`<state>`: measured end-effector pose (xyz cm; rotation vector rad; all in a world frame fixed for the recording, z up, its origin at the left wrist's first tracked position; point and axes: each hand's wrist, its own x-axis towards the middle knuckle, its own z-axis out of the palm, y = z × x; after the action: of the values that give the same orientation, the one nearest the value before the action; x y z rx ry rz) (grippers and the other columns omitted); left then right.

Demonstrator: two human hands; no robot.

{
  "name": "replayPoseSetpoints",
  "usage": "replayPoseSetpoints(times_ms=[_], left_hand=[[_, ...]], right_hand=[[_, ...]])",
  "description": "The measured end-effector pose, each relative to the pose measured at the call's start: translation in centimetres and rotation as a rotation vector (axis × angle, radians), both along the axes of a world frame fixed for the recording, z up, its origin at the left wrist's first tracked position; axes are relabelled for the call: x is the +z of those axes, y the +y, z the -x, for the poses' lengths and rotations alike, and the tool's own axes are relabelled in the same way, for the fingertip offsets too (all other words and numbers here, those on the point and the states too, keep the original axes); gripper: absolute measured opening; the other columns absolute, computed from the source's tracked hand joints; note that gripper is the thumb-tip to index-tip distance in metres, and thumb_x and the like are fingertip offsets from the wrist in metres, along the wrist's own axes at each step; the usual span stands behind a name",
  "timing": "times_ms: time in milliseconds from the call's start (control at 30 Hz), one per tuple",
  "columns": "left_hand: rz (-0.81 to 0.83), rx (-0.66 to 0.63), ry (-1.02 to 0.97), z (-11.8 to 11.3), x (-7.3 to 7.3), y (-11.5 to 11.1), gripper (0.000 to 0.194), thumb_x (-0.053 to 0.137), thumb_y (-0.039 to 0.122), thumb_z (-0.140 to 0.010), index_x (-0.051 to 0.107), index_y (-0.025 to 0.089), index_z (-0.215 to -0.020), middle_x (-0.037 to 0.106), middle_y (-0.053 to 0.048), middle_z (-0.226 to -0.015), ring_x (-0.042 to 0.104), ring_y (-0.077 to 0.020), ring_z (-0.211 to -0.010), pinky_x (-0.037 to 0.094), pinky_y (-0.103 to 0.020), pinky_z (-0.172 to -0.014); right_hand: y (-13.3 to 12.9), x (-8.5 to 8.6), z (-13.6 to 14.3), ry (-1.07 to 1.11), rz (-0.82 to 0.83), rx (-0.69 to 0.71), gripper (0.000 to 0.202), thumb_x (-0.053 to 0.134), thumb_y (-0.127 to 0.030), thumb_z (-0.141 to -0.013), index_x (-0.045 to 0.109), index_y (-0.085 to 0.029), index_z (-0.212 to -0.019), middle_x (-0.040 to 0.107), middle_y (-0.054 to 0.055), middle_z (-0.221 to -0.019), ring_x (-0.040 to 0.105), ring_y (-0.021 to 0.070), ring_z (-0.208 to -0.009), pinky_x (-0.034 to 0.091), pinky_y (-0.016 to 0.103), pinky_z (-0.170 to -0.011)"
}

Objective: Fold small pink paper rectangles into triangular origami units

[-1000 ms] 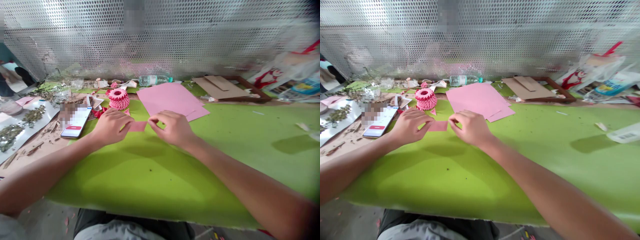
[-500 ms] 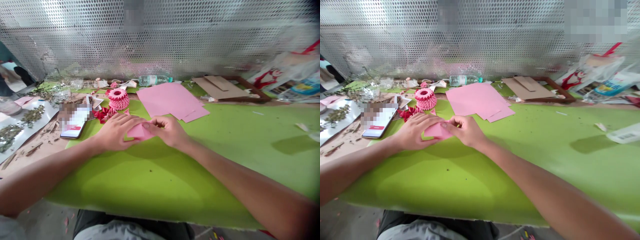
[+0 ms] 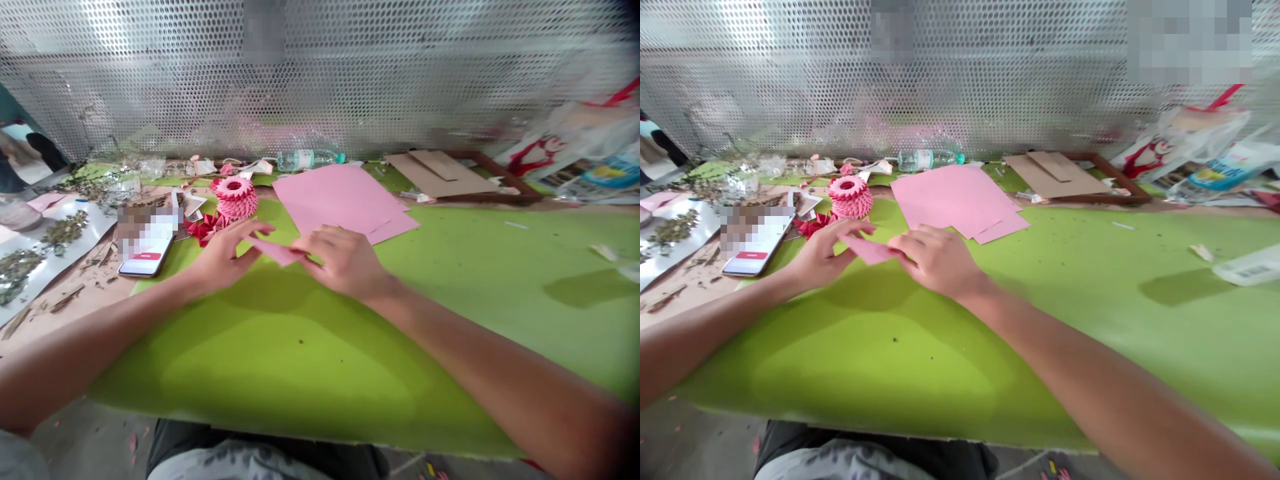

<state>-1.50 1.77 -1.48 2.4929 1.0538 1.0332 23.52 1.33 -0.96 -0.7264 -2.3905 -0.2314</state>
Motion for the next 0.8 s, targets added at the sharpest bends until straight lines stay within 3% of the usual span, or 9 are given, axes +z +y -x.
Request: replayPoseSetpoints(times_ms=[100, 233, 300, 467, 567, 800], left_hand=[[-0.143, -0.048, 0.139, 0.3, 0.1, 0.0, 0.041, 0.054, 0.008, -0.082, 0.067, 0.018, -0.12, 0.064, -0.012, -0.127, 0.059, -0.0262, -0.12, 0.049, -0.044, -0.101], [-0.167, -0.117, 0.444, 0.2, 0.2, -0.5, 0.037, 0.057, 0.016, -0.086, 0.071, 0.022, -0.119, 0.069, -0.009, -0.121, 0.063, -0.0277, -0.113, 0.049, -0.049, -0.1], [-0.156, -0.124, 0.521, 0.1, 0.2, -0.8, 0.036, 0.055, 0.02, -0.089, 0.071, 0.023, -0.121, 0.071, -0.008, -0.122, 0.064, -0.028, -0.113, 0.048, -0.051, -0.101], [-0.052, -0.131, 0.531, 0.3, 0.4, -1.1, 0.037, 0.042, 0.032, -0.102, 0.065, 0.027, -0.131, 0.065, -0.004, -0.136, 0.058, -0.0258, -0.127, 0.04, -0.052, -0.111], [-0.007, -0.092, 0.509, 0.1, 0.3, -1.1, 0.037, 0.041, 0.03, -0.102, 0.066, 0.024, -0.129, 0.065, -0.005, -0.136, 0.059, -0.0251, -0.127, 0.042, -0.05, -0.111], [-0.083, -0.017, 0.547, 0.0, -0.9, -0.1, 0.048, 0.043, 0.008, -0.091, 0.061, 0.017, -0.135, 0.063, -0.009, -0.137, 0.06, -0.0257, -0.127, 0.045, -0.049, -0.111]], right_hand=[[0.1, 0.3, -0.1, -0.138, -0.035, -0.019, 0.013, 0.061, -0.019, -0.093, 0.072, -0.018, -0.099, 0.077, 0.008, -0.095, 0.069, 0.0229, -0.085, 0.053, 0.034, -0.069], [-0.2, 0.6, 0.3, -0.25, 0.013, -0.087, 0.027, 0.063, -0.007, -0.085, 0.073, -0.016, -0.108, 0.076, 0.01, -0.101, 0.068, 0.0251, -0.089, 0.054, 0.036, -0.068], [-0.4, 0.6, 0.4, -0.26, 0.095, -0.042, 0.025, 0.066, -0.009, -0.083, 0.074, -0.017, -0.106, 0.076, 0.009, -0.102, 0.068, 0.0242, -0.089, 0.056, 0.037, -0.072], [-0.5, 0.2, 0.1, -0.197, 0.344, 0.146, 0.022, 0.069, -0.026, -0.087, 0.074, -0.019, -0.107, 0.074, 0.009, -0.117, 0.068, 0.026, -0.107, 0.054, 0.051, -0.096], [-0.1, -0.2, -0.2, -0.143, 0.364, 0.125, 0.021, 0.058, -0.021, -0.095, 0.073, -0.019, -0.111, 0.075, 0.009, -0.115, 0.068, 0.0232, -0.107, 0.054, 0.049, -0.098], [0.8, -1.4, -0.3, -0.194, 0.354, 0.06, 0.033, 0.056, -0.018, -0.097, 0.066, -0.019, -0.129, 0.068, 0.01, -0.132, 0.065, 0.0251, -0.12, 0.052, 0.051, -0.106]])
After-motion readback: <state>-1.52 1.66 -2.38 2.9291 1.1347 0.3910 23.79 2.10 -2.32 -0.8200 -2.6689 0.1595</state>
